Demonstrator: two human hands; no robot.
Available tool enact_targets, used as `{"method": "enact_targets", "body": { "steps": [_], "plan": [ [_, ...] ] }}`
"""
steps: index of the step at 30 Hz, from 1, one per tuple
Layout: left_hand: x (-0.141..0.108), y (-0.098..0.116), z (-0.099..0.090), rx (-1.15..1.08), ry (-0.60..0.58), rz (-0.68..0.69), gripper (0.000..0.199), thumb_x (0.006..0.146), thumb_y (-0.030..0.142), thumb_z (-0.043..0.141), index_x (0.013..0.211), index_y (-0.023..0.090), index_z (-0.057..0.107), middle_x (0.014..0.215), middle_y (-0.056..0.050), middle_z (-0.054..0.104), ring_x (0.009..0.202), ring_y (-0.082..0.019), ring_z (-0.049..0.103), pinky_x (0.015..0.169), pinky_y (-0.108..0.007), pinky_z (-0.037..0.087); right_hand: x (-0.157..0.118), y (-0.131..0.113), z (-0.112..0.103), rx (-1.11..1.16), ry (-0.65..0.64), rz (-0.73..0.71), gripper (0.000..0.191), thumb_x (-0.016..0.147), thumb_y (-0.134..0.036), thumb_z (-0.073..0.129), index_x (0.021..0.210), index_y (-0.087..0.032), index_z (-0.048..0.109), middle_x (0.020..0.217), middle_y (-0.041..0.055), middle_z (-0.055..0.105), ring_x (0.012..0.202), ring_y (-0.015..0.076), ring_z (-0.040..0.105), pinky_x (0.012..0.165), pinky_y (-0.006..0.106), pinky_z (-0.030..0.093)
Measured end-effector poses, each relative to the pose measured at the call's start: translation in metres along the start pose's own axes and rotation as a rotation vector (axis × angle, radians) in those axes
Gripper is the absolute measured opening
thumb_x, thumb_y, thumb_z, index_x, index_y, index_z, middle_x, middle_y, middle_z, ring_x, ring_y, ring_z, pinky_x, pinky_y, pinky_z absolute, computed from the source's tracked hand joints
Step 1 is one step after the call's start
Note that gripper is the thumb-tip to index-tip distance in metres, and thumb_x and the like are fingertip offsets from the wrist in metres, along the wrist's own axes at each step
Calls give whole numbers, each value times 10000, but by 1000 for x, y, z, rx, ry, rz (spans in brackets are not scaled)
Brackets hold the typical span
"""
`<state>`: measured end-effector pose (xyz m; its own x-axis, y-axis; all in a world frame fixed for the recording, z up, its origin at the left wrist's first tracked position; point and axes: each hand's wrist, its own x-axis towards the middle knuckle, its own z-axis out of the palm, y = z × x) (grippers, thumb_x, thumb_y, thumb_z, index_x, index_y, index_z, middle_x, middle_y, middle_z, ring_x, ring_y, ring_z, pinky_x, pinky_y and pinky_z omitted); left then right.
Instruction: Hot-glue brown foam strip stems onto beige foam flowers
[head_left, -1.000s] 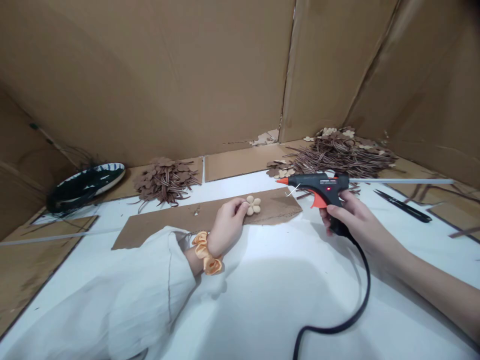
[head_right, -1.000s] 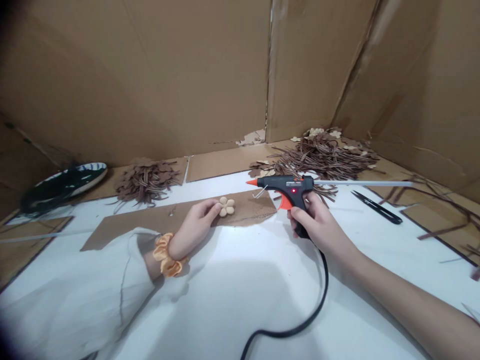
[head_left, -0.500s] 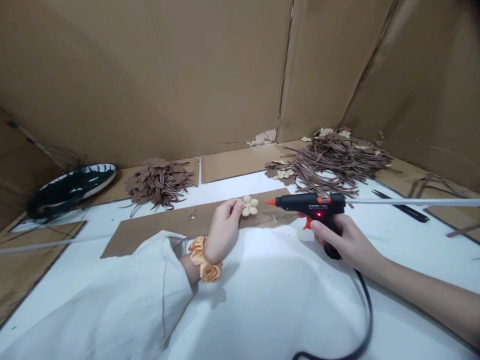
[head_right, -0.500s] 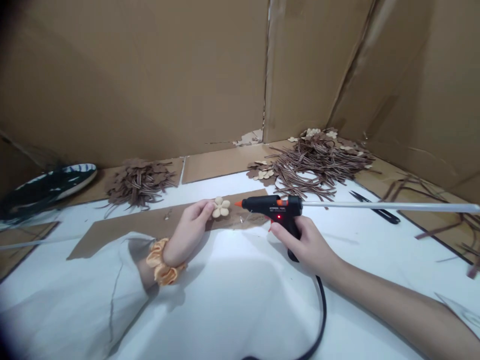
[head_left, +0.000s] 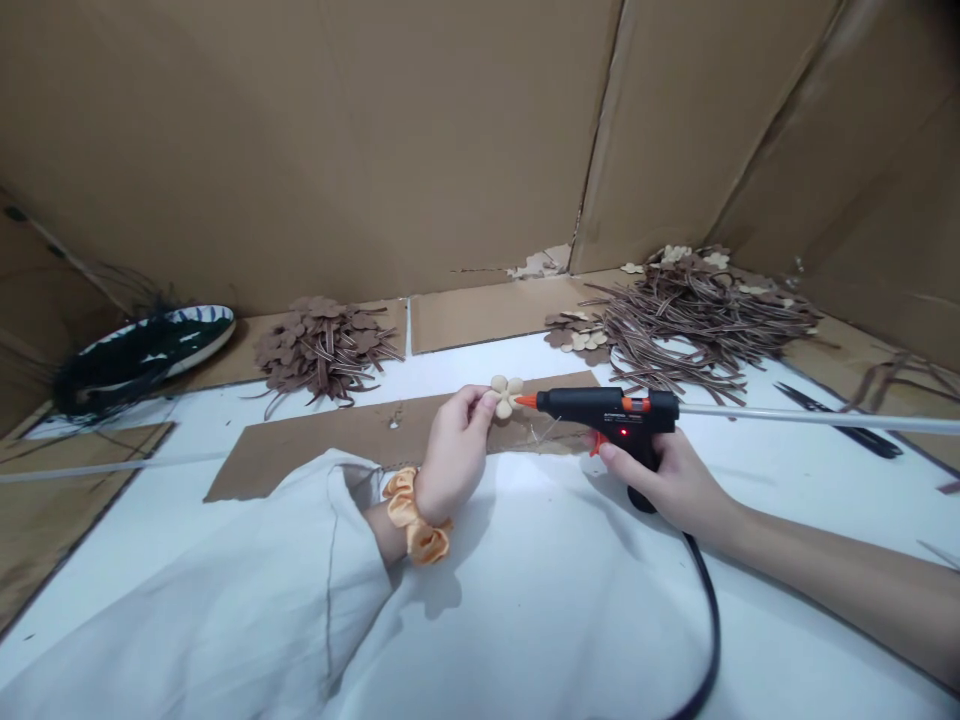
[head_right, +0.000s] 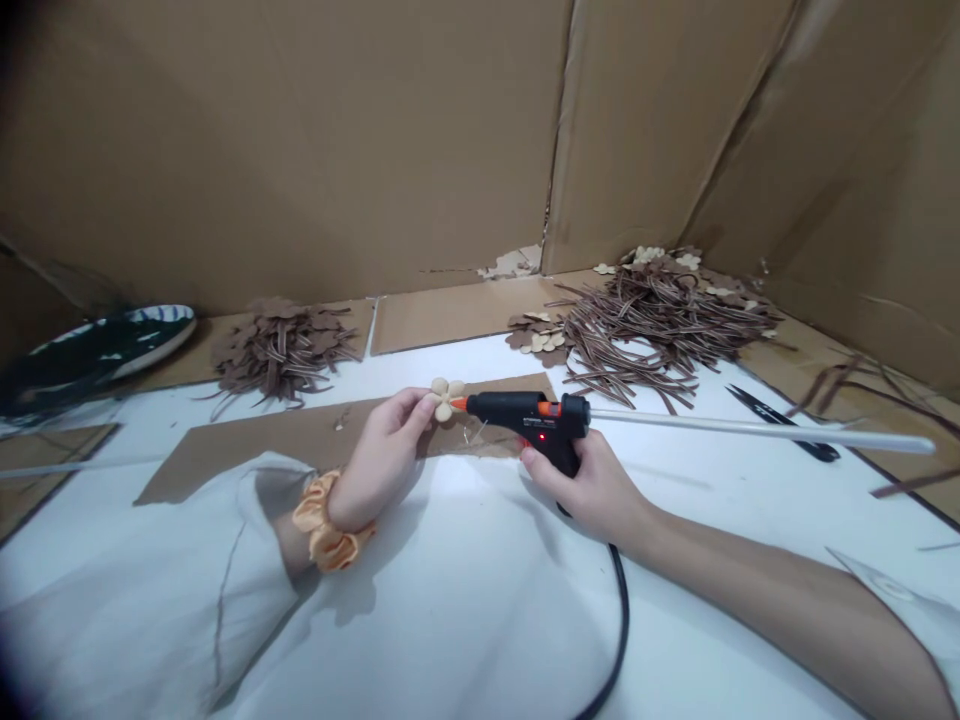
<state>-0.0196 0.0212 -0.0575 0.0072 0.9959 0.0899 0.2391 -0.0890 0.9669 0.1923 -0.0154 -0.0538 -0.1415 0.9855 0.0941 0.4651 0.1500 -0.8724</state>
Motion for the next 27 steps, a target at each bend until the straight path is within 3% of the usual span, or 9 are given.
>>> {"method": "enact_targets", "body": {
  "steps": [15, 21, 27],
  "plan": [
    [-3, 3, 1, 6, -30, -39, 216, 847, 319, 479, 742, 155, 570, 645, -1, 551, 573, -123, 432, 569, -242, 347, -2, 1, 0, -67, -27, 26, 282, 790, -421, 546, 765, -151, 621, 636, 17, 582, 561, 149, 520, 482, 247, 409],
    [-2, 2, 2, -19, -39, -34, 220, 821, 341, 502, 731, 157, 584, 667, -12, 577, 598, -134, 467, 596, -248, 358, -2, 0, 0, -69, -21, 17, 256, 793, -394, 547, 768, -154, 633, 662, 30, 614, 618, 171, 566, 557, 261, 465],
    [-3, 3, 1, -17, -47, -26, 227, 840, 323, 492, 718, 153, 580, 643, -12, 575, 585, -129, 480, 581, -244, 373, -3, -1, -1, -59, -18, 24, 254, 794, -390, 542, 758, -152, 622, 641, 25, 592, 596, 162, 543, 541, 259, 455]
  ]
}}
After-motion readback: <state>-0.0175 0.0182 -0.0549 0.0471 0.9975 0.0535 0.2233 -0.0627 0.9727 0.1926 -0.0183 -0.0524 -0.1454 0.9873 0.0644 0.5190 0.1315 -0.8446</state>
